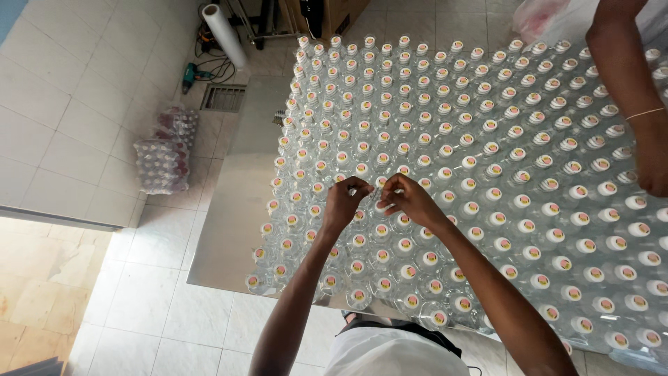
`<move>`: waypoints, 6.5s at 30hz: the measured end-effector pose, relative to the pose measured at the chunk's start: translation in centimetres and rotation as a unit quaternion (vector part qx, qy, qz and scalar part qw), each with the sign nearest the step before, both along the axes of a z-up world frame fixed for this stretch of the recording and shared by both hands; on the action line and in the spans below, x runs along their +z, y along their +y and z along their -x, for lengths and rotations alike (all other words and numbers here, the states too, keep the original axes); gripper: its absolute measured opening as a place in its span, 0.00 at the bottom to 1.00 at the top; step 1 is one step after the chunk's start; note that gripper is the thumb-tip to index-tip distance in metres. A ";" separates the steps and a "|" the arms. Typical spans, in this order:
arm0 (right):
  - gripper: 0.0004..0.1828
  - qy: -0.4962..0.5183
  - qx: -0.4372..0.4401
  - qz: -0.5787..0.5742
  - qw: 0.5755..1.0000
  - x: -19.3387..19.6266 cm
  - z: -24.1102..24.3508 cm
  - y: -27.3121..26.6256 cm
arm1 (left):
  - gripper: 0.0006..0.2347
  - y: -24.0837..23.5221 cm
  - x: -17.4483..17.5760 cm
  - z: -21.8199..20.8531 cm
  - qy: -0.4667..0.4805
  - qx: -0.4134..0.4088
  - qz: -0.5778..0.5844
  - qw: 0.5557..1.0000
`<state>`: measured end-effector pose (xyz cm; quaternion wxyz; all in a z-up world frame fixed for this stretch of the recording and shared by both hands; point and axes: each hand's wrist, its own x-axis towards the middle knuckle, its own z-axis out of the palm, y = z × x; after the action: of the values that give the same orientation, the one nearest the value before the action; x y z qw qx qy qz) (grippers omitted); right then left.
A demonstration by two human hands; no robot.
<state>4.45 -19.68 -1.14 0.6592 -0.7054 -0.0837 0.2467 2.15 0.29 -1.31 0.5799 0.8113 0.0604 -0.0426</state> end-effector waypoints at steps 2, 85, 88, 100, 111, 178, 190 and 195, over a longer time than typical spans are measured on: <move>0.06 -0.004 -0.009 0.005 1.000 -1.3 -0.3 0.1 | 0.07 0.3 -0.1 0.0 0.000 0.003 -0.005 1.000; 0.16 -0.100 -0.035 0.047 0.993 3.7 3.9 6.5 | 0.13 -0.4 2.8 6.3 0.006 0.109 0.660 0.743; 0.14 -0.100 -0.024 0.063 0.993 4.8 4.1 6.4 | 0.13 -0.1 2.2 6.0 -0.005 0.098 0.661 0.744; 0.09 -0.147 -0.007 0.109 0.983 7.0 2.3 5.5 | 0.13 0.7 -2.0 4.5 0.047 0.177 0.608 0.773; 0.06 -0.358 0.131 0.215 0.899 4.2 -3.3 3.2 | 0.12 4.5 2.4 0.4 0.100 -0.100 0.217 0.966; 0.26 -0.417 0.275 0.397 0.770 -1.0 -4.6 4.9 | 0.15 5.8 -0.9 -5.2 0.080 -0.228 -0.298 0.924; 0.07 -0.274 0.080 0.195 0.938 7.5 0.3 9.3 | 0.18 5.6 2.3 2.4 -0.015 0.098 0.609 0.787; 0.12 -0.179 0.029 0.134 0.974 6.3 2.4 11.5 | 0.15 3.8 3.0 4.4 -0.053 0.109 0.664 0.737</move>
<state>2.01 -8.17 5.12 0.5254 -0.8174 -0.1870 0.1445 -2.21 4.06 1.73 0.9746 0.2087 0.0740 0.0341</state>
